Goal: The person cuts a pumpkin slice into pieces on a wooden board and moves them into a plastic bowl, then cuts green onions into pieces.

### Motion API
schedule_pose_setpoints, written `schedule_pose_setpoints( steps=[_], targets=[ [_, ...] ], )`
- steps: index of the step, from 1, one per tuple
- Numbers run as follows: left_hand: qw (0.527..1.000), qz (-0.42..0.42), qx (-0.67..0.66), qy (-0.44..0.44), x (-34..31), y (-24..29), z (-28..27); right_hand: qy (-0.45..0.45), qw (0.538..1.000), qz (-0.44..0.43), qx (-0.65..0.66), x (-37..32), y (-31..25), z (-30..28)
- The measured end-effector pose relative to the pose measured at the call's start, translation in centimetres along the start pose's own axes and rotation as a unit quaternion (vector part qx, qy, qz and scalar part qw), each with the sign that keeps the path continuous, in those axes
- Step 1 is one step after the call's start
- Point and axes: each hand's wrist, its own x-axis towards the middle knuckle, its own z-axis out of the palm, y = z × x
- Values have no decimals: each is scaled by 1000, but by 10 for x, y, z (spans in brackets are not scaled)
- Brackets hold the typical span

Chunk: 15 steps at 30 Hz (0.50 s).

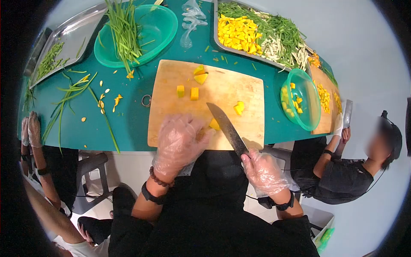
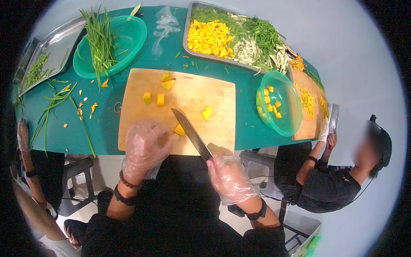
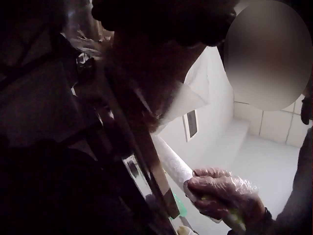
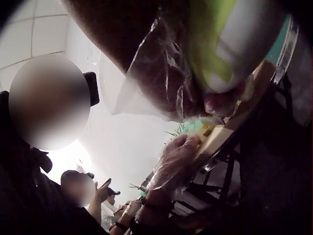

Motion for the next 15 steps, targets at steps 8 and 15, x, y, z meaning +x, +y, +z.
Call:
schedule_pose_setpoints(
  steps=[8,15],
  targets=[
    [997,-4,6,-72,3,4,-2,13,999,36,21,-1,2,4],
    [998,-38,-6,-58,7,12,15,14,990,127,55,-3,-6,-4]
  ],
)
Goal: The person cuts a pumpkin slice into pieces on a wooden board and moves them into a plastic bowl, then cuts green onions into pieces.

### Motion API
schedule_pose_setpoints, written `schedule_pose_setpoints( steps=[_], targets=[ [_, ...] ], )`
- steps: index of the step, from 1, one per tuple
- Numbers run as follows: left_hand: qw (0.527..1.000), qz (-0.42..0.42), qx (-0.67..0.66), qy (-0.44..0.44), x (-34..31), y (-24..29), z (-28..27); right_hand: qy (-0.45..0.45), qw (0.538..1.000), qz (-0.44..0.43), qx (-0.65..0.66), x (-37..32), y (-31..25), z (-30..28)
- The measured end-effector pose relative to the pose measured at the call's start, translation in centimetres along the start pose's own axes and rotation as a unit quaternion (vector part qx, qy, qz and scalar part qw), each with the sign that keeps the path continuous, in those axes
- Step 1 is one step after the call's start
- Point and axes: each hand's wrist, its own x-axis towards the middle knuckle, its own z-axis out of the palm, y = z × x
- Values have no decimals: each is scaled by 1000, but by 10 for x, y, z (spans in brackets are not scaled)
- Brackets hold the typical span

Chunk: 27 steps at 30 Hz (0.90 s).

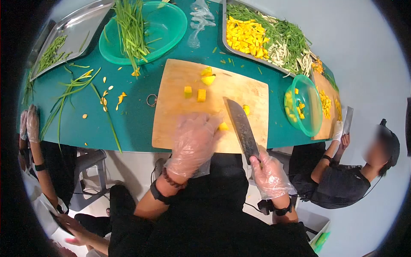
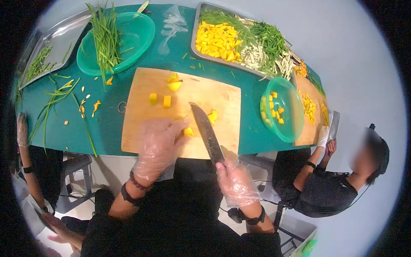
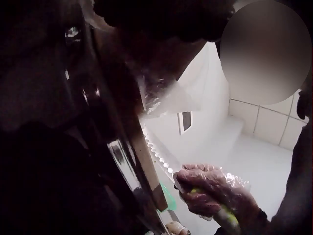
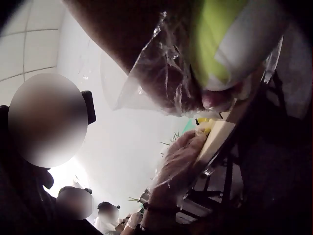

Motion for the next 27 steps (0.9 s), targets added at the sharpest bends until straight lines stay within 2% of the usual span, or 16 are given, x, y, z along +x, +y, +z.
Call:
schedule_pose_setpoints(
  steps=[2,5,8,11,18,27],
  targets=[
    [1000,-23,-18,1,2,8,0,9,1000,-9,13,-1,0,1],
    [998,11,-15,61,0,4,4,-6,1000,-16,-10,-4,0,0],
    [996,33,-36,71,-10,-6,3,-5,997,-55,-56,-3,6,3],
    [997,-12,14,72,-21,-10,-3,-4,993,-75,-89,-3,8,3],
    [996,-5,29,88,-19,-14,-9,23,976,-138,-164,-1,19,7],
    [996,-5,18,90,-20,-14,-6,14,981,-131,-140,-2,16,5]
  ],
)
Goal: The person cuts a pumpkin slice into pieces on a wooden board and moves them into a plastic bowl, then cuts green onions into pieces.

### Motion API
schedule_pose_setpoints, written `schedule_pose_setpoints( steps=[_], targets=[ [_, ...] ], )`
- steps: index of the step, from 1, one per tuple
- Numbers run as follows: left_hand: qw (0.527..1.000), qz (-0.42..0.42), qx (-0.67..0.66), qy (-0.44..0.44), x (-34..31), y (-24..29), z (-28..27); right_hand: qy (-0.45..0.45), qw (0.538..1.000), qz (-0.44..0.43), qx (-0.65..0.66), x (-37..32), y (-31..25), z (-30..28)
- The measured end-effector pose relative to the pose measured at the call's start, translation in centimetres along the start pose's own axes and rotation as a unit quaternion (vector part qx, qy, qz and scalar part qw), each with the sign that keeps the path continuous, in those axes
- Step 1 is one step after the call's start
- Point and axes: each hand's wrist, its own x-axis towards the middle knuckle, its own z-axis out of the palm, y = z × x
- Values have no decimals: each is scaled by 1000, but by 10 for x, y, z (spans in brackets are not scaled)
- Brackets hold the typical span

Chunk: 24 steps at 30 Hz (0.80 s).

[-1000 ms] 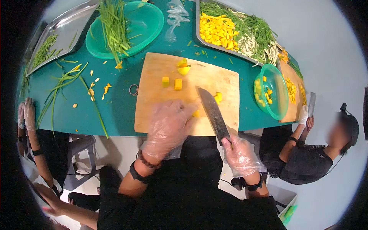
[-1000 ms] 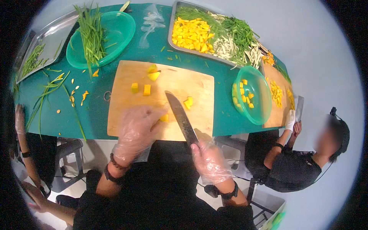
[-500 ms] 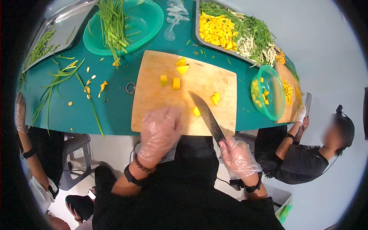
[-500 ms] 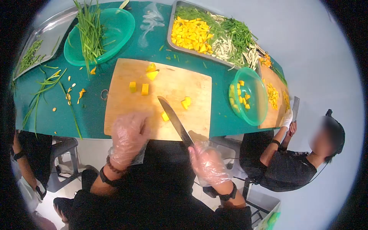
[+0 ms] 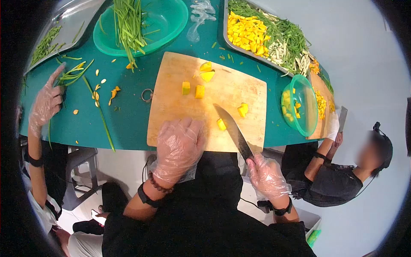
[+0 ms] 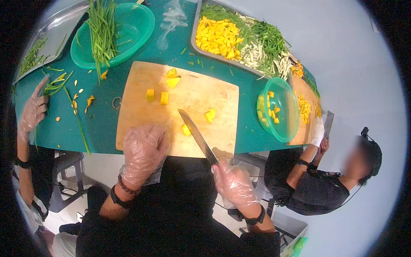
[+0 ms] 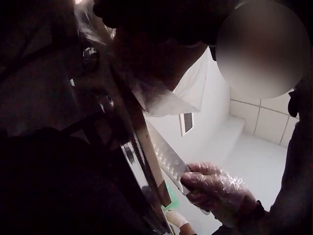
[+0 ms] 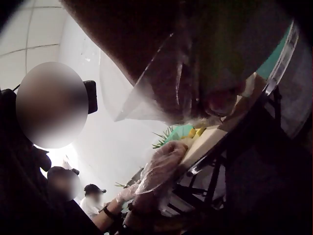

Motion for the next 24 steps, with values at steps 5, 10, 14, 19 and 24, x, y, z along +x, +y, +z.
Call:
schedule_pose_setpoints(
  steps=[5,10,14,19,24],
  targets=[
    [1000,-3,3,-8,1,0,-1,-35,998,-5,-57,3,-7,-5],
    [1000,1,6,-27,2,0,-4,-34,994,-53,-91,4,2,-2],
    [1000,-6,5,-18,3,1,-2,-22,991,-94,-98,7,11,1],
    [999,-9,22,-36,4,2,-4,-42,989,-128,-60,19,11,-1],
    [999,-10,31,-16,3,5,-2,-72,991,-88,67,38,3,12]
  ],
)
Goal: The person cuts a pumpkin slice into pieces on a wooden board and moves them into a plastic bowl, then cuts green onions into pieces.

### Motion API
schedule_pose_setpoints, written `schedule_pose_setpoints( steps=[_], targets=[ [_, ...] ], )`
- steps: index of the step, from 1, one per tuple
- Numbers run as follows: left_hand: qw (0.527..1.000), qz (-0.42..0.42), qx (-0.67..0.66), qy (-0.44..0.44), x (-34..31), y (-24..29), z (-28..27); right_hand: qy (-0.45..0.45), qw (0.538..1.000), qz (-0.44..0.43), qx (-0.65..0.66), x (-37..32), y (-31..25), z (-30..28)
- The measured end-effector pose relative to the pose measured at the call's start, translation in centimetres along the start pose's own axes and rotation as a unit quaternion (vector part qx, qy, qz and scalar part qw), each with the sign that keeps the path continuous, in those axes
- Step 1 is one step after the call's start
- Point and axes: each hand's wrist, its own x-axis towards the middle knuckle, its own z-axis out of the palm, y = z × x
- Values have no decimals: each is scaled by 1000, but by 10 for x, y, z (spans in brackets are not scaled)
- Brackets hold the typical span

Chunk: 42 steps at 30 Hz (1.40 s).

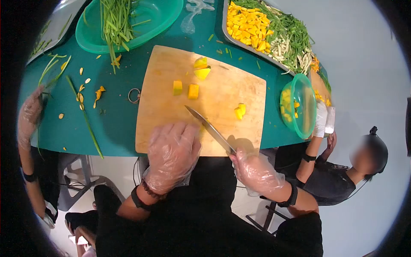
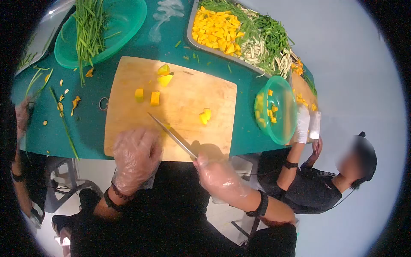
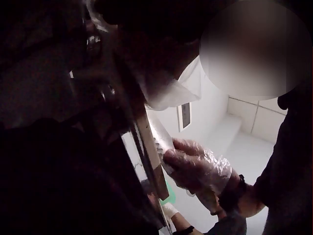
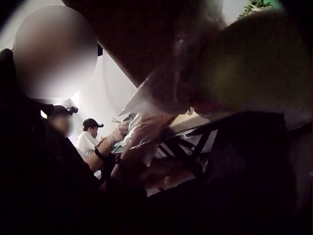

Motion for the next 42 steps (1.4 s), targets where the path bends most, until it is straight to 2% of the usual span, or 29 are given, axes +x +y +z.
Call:
schedule_pose_setpoints(
  steps=[1,3,6,9,12,15,19,22,26,29,32,34,35,38,40,42],
  targets=[
    [1000,-4,2,14,-1,-1,2,-9,1000,11,5,6,-5,-3],
    [999,-16,-6,37,-4,-6,3,-31,997,2,-73,14,-24,-21],
    [998,-33,-19,58,-11,-11,2,-5,997,-25,-73,12,-17,-11],
    [998,-36,-14,57,-11,-9,3,-38,995,20,-92,11,-24,-16],
    [998,-50,-16,39,-11,-6,1,32,998,17,-48,8,-18,-12],
    [998,-59,-8,38,-13,-8,3,69,993,93,-4,-1,-16,-3],
    [998,-48,-16,48,-12,-7,0,152,986,63,-2,-12,-14,3],
    [998,-34,-10,59,-11,-6,2,120,980,152,-49,-20,-26,-8],
    [999,-35,18,19,-10,-4,0,119,981,112,-101,-29,-15,-10],
    [998,34,45,-34,-5,0,-4,143,979,105,-98,-30,-14,-7],
    [993,73,11,-87,1,19,5,173,979,84,-72,-28,-12,-1],
    [996,67,-2,-57,1,22,11,197,976,60,-68,-26,-10,3],
    [997,64,-9,-41,0,22,15,190,978,73,-51,-26,-13,1],
    [998,-14,-38,57,-15,15,25,161,981,110,10,-31,-23,-6],
    [995,-33,-66,69,-18,11,25,129,981,129,59,-37,-22,-9],
    [994,-31,-78,77,-18,11,24,57,986,142,70,-38,-25,-12]
  ],
)
